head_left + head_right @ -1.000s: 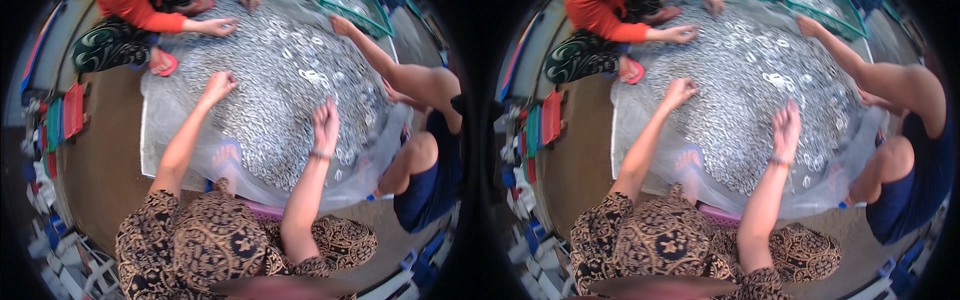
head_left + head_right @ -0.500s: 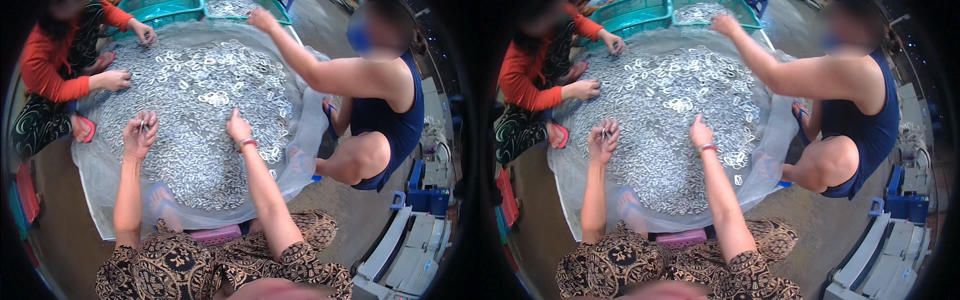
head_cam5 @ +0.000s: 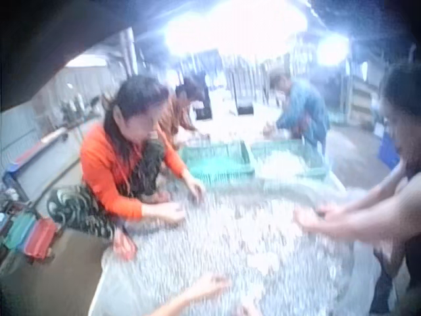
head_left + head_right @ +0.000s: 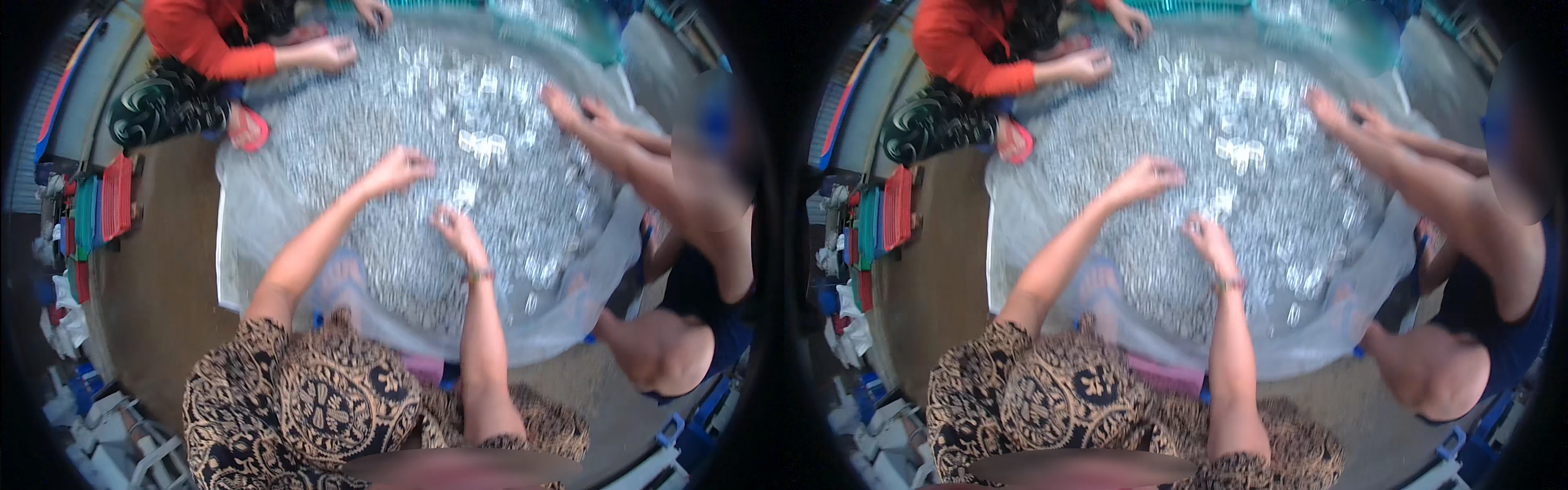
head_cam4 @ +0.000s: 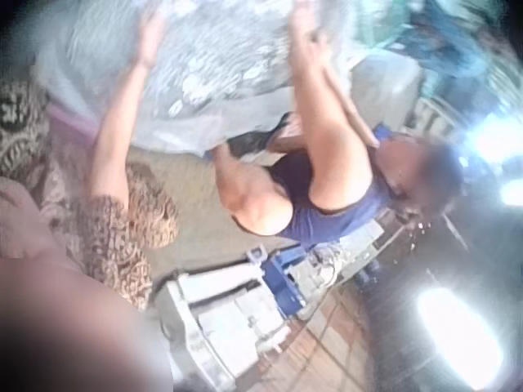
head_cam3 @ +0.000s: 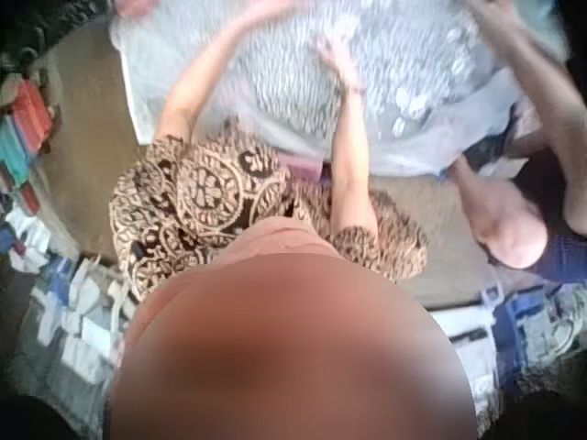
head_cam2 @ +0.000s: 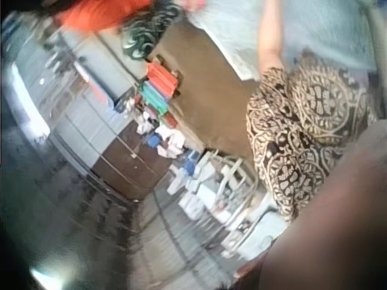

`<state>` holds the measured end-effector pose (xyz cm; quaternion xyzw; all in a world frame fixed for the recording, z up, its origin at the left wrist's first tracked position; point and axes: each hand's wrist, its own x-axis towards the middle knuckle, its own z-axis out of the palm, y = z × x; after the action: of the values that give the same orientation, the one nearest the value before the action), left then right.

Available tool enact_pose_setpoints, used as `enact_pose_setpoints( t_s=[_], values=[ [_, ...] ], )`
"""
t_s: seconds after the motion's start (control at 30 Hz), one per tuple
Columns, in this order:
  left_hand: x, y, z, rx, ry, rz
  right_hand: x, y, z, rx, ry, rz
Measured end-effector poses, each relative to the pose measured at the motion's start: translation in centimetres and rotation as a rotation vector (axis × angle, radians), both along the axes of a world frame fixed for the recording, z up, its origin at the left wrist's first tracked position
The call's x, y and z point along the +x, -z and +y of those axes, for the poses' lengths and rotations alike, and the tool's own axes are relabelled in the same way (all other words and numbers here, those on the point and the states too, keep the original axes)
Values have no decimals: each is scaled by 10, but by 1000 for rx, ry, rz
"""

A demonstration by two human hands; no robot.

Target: The person sits at a low table and sorts small silver metal parts by hand, separating them into piles and occasionally placing them into green baskets. Other workers are also sorting nearby.

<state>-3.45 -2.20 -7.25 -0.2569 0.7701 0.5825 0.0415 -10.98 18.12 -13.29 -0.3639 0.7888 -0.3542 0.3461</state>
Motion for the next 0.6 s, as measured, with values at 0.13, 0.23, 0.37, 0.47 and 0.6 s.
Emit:
enact_pose_setpoints(
  t_s=[0.13, 0.23, 0.37, 0.47, 0.6],
  values=[
    [-28, 30, -2, -592, 344, 158, -29, -17, 12, -8, 64, 38],
    [-31, 54, 38, -768, 490, -27, -41, -24, 17, -40, 106, 76],
    [-13, 60, 66, -828, 424, 109, -40, -34, 21, 14, 52, 127],
    [-1, 39, 45, -578, 346, 168, -36, -50, 22, 126, 94, -99],
    [13, 5, 15, -256, 157, 229, -32, -69, 22, -31, 220, -434]
  ],
)
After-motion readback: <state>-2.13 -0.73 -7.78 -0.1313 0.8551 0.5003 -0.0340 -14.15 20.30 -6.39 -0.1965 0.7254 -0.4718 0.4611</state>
